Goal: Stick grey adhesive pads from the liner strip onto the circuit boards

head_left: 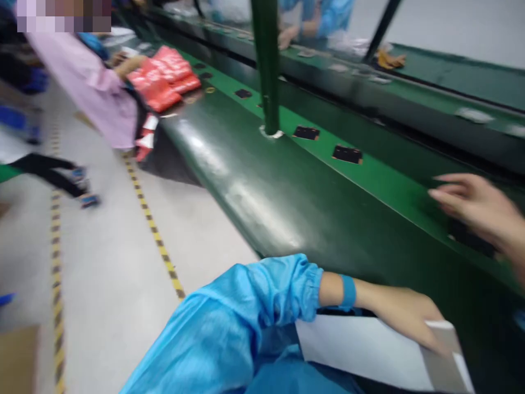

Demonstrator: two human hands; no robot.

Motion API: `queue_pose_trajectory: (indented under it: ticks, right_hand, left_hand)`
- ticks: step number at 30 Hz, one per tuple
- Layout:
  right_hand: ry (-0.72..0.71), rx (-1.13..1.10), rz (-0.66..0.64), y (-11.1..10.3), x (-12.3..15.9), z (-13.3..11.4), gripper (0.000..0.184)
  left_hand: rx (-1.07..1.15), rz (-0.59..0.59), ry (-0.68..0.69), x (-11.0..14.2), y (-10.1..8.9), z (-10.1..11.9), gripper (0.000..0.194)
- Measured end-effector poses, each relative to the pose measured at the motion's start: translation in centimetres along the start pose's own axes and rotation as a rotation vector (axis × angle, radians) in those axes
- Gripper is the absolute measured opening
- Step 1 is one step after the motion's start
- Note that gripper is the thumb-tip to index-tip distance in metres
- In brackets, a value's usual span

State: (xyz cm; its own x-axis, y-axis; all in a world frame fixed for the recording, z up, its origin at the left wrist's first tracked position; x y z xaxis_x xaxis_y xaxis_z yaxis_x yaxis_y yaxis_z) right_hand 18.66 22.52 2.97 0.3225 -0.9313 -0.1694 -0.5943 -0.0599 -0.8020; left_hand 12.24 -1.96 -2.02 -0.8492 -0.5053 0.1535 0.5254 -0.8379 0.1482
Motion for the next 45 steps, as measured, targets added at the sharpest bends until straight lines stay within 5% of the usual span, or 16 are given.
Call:
queue_pose_trajectory:
  ticks: [2,6,11,18,26,35,45]
  right_hand:
    - [0.143,-0.182,-0.193,3.0,-1.2,-4.2,0.047]
    - [0.058,-0.197,-0.376,8.6,-6.1,-12.7,0.018]
    - [-0.164,0.041,-0.403,13.2,-10.8,-17.3,0.008]
    - [-0.280,0.175,-0.477,15.9,-11.9,-16.1,0.014]
    - [-0.232,0.222,-0.437,15.2,-10.9,-15.1,0.019]
    - [-0.162,0.188,-0.396,14.4,-10.1,-13.0,0.017]
    - [-0.135,0.145,-0.367,13.2,-8.9,-11.4,0.017]
  left_hand:
    - [-0.066,0.044,0.052,0.5,0.0,0.0,0.012]
    - [-0.143,-0.032,0.015,1.6,0.7,-0.2,0.013]
    - [-0.220,0.017,0.049,2.6,0.3,0.7,0.016]
    - [-0.234,0.046,0.049,2.6,0.2,1.3,0.024]
    - [-0.304,-0.017,-0.026,2.8,0.8,1.6,0.033]
    - [-0.264,-0.012,0.032,2.9,0.5,2.0,0.012]
    - [-0.186,0.008,0.003,2.9,0.3,1.8,0.016]
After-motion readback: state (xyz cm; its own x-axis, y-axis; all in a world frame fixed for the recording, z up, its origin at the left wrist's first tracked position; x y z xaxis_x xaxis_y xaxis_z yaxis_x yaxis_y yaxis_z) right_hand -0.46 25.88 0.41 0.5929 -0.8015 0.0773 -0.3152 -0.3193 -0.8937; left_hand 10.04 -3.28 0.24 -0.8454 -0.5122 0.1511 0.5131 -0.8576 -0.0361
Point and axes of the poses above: each hand's wrist, its own x-axis away from the middle knuckle, its own y-axis out of the palm, z = x × y, the point moved 7 cm from there along -x, towards the middle knuckle, and after that the axes turned 10 degrees about x, right-handed, at the moved point
